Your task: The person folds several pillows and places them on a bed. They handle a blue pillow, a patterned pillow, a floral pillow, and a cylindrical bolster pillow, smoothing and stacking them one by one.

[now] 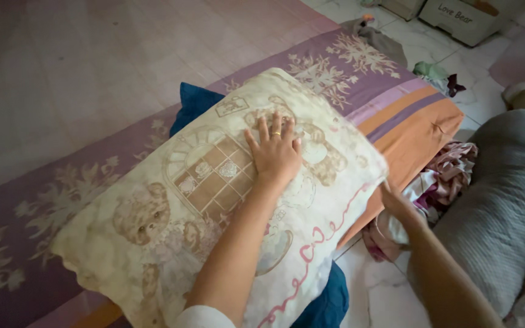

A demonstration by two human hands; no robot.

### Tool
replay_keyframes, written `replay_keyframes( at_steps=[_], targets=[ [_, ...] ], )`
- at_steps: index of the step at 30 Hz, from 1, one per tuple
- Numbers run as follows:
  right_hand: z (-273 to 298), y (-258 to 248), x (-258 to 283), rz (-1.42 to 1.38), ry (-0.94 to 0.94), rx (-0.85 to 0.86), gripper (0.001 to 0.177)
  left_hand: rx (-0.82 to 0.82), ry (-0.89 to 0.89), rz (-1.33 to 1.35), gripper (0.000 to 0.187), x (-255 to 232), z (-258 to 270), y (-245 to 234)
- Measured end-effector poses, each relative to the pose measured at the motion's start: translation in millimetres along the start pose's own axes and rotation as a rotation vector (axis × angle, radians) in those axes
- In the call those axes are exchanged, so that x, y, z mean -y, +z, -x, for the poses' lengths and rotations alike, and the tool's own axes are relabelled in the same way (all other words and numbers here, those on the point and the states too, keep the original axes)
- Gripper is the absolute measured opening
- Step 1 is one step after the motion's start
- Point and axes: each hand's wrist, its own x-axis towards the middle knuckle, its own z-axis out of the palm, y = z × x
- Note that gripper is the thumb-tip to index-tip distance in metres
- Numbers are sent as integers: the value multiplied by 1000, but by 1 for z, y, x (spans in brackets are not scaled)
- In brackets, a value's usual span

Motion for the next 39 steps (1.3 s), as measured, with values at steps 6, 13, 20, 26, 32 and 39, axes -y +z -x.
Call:
replay_keyframes(
  at_steps=[6,13,20,26,32,39],
  targets=[
    [51,-14,56,679,-13,-448,74,-86,-9,84,57,15,12,-12],
    [76,191,192,313,-482,-73,59,-249,99,135,58,24,31,7],
    [65,212,167,454,-475,178,70,-316,-56,157,50,48,138,5],
    [85,211,196,478,-386,172,69,-503,-341,117,60,99,235,-10],
    [143,226,234,716,-522,74,88,-545,-516,212,56,200,286,57],
    [166,236,263,867,-473,-49,68,-490,-835,436,59,267,330,100]
  ],
)
